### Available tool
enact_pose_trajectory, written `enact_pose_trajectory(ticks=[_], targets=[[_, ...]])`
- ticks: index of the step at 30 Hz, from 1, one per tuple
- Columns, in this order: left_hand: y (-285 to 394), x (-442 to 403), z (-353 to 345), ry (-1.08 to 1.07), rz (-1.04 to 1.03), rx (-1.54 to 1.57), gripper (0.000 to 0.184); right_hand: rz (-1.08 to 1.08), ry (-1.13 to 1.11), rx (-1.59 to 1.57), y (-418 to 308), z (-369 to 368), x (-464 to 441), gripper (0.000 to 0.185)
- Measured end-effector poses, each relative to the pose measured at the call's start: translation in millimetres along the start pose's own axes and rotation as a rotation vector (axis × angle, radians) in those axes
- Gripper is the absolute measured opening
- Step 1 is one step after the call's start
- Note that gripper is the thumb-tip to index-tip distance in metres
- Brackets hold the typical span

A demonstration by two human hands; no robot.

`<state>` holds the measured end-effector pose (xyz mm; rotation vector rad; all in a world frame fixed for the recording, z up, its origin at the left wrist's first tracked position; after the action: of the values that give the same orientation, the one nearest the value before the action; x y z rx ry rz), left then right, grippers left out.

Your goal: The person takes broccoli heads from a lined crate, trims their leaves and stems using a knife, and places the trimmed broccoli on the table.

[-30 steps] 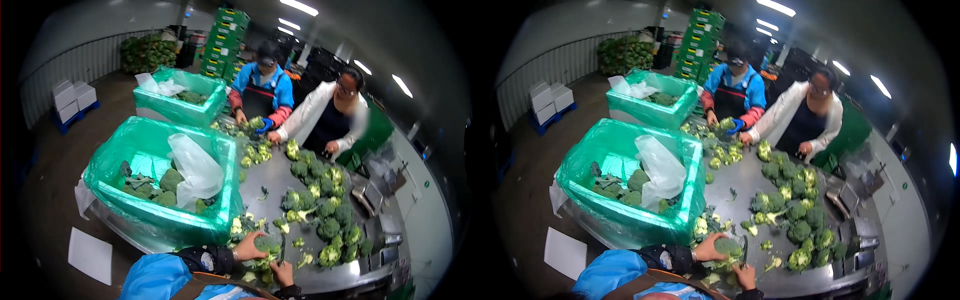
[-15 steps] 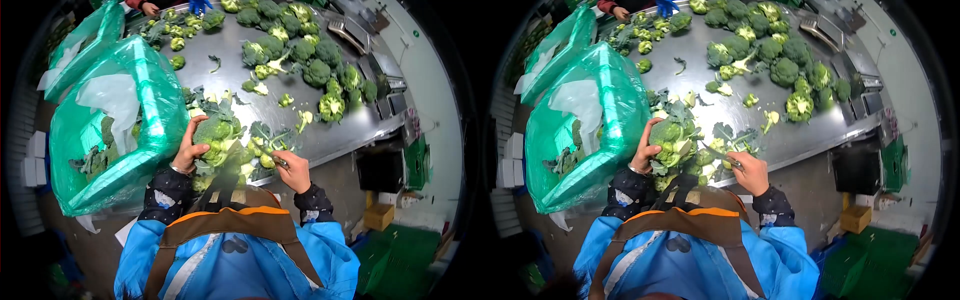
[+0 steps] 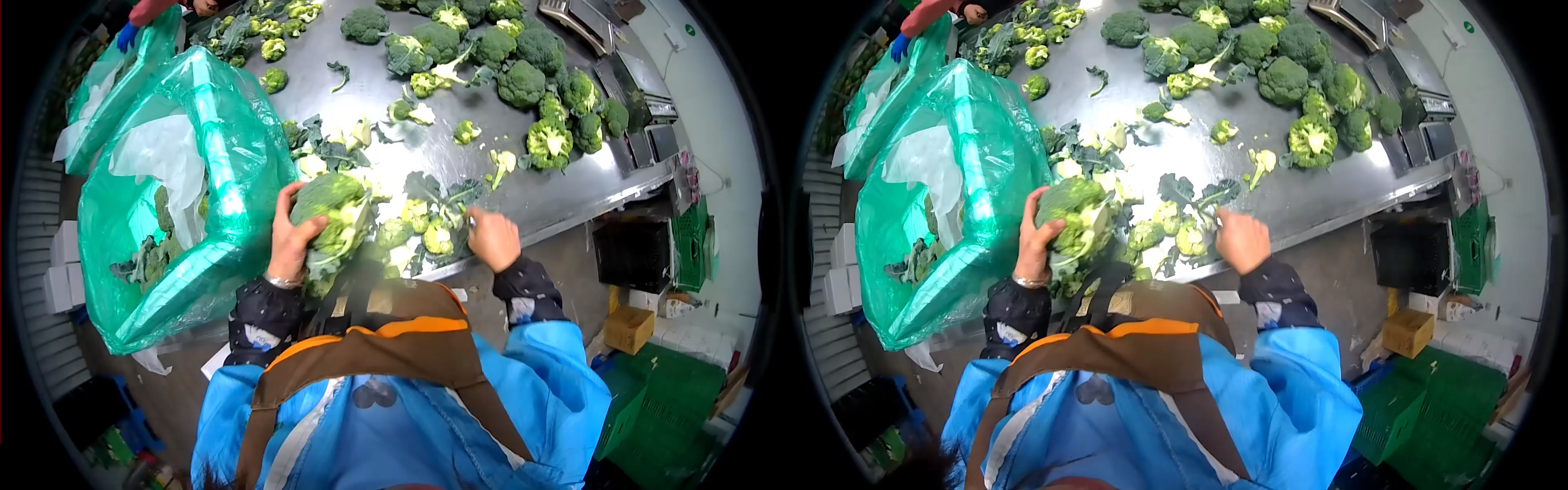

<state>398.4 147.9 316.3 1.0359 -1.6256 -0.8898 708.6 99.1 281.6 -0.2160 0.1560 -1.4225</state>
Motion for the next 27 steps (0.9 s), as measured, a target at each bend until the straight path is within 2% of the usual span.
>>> enact_pose_trajectory(ticks=[2,5,9,11,12,13,14,17,18,20,21,23,24,25,27], targets=[[-8,2,8,-0.005,0.095,0.218,0.059,0.0,-0.115,-0.23,1,-5,8,0.02],[-16,-4,5,-0.085,0.219,0.456,0.056,0.15,-0.046,-0.576,-26,0,4,0.018],[-11,-1,-5,-0.102,0.122,0.242,0.059,0.329,-0.208,-0.756,-59,13,-4,0.017],[-6,0,-8,-0.106,0.106,0.234,0.06,0.333,-0.352,-0.561,-62,14,-1,0.018],[-9,-6,-1,-0.091,-0.034,0.064,0.059,0.343,-0.391,-0.455,-56,6,5,0.018],[-12,-9,1,-0.092,-0.005,0.186,0.059,0.366,-0.429,-0.337,-47,-1,6,0.018],[-11,-7,-1,-0.088,0.026,0.307,0.059,0.386,-0.416,-0.38,-45,-6,11,0.02],[-20,-13,10,-0.119,0.08,0.536,0.059,0.194,-0.157,-0.856,-34,-1,8,0.012],[-22,-13,12,-0.186,0.16,0.659,0.058,0.158,-0.077,-0.993,-28,0,5,0.011],[-22,-11,8,-0.299,0.301,0.828,0.056,-0.085,-0.179,-1.27,-24,9,4,0.026],[-26,-10,7,-0.305,0.334,0.833,0.058,-0.172,-0.195,-1.394,-29,14,3,0.036],[-25,-7,-7,-0.351,0.375,0.841,0.058,-0.092,-0.137,-1.789,-43,8,-2,0.057],[-24,-5,-18,-0.36,0.41,0.839,0.057,-0.035,-0.114,-1.838,-48,-5,-5,0.068],[-22,-4,-34,-0.338,0.479,0.804,0.059,-0.063,-0.138,-2.052,-56,-15,-5,0.063],[-30,-6,-51,-0.452,0.555,0.439,0.061,-0.283,-0.088,-2.056,-53,-50,-8,0.055]])
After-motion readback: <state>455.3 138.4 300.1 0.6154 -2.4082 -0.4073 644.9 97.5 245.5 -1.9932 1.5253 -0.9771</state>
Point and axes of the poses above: each hand's wrist, its own x-axis away from the middle knuckle, its own z-axis out of the back of the hand, y = z × x, the point moved 3 cm from there along -x, towards the middle knuckle, and after that the axes turned 8 degrees about z, right-handed, at the moved point
